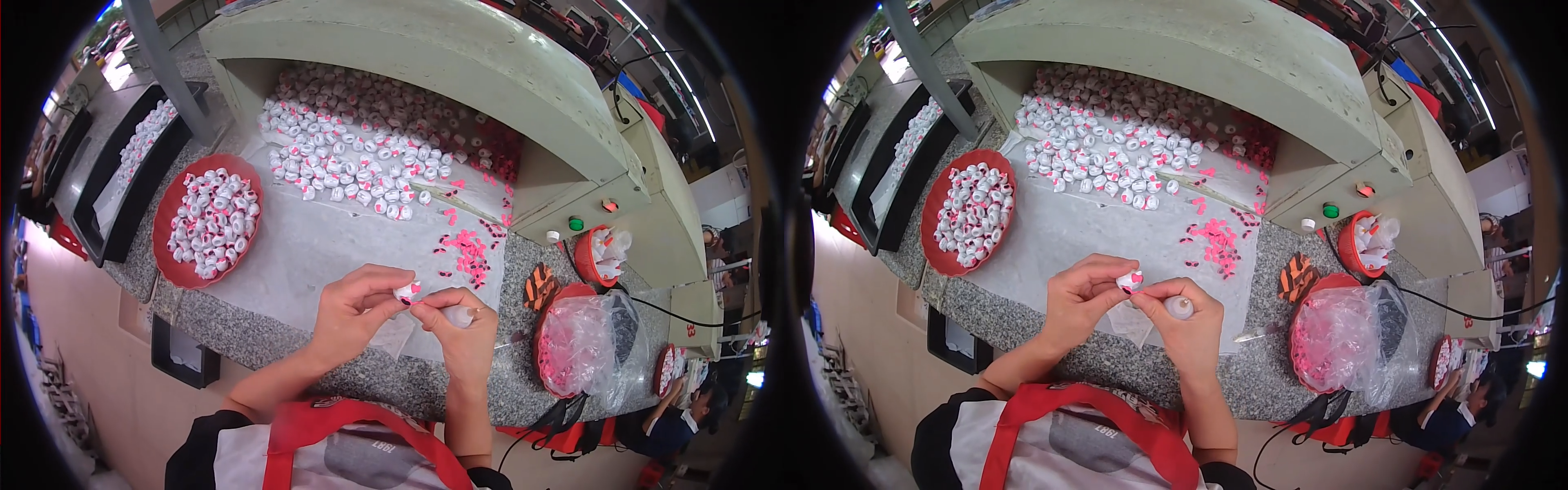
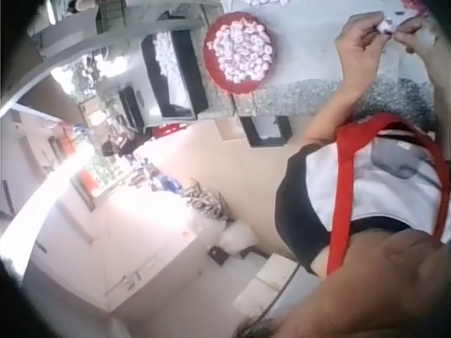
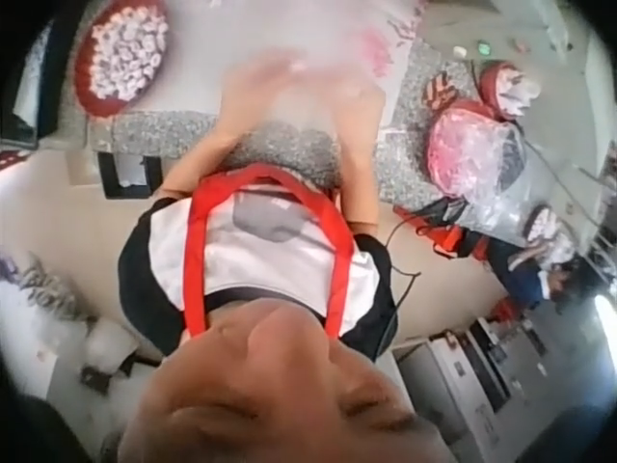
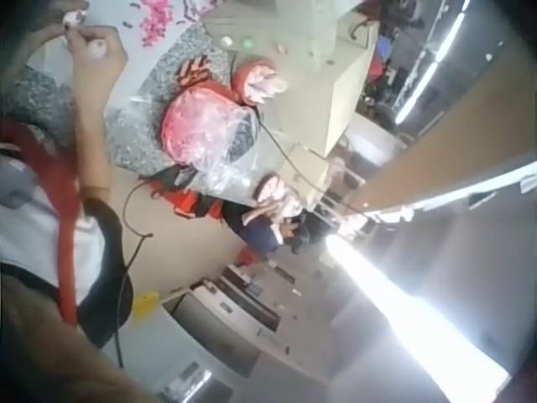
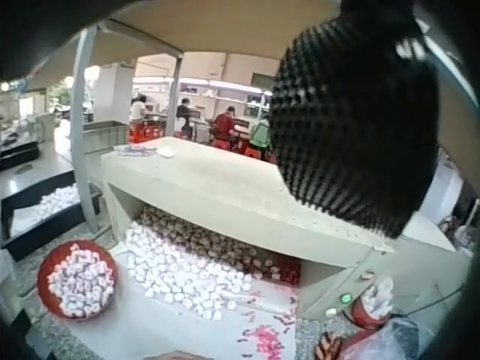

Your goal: Applying glue to small toy components and assembling them on a factory production line.

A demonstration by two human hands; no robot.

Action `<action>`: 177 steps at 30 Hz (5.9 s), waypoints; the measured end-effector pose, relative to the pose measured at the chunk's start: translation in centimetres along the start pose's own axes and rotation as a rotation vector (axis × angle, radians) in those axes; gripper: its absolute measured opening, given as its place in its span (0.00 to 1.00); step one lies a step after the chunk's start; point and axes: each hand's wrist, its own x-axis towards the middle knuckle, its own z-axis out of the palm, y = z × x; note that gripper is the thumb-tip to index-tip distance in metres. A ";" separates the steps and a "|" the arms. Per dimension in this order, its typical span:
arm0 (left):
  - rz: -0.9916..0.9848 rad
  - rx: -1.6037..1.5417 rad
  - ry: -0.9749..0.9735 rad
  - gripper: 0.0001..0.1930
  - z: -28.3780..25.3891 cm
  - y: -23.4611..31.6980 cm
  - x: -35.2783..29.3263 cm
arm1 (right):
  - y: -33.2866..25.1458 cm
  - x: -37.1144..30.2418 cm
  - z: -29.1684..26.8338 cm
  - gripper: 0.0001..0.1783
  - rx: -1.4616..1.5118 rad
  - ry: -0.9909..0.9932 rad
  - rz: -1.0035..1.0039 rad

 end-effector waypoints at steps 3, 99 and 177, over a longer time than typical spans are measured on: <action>-0.100 -0.075 -0.056 0.17 0.0 1.5 0.2 | 0.4 0.2 0.0 0.07 0.003 0.001 -0.013; 0.059 0.183 -0.030 0.16 0.5 1.6 0.6 | -0.3 -3.7 -1.5 0.16 -0.406 0.264 -0.746; -0.199 -0.076 0.043 0.15 -0.6 -0.4 0.0 | 0.6 1.3 -2.1 0.07 -0.162 -0.046 0.214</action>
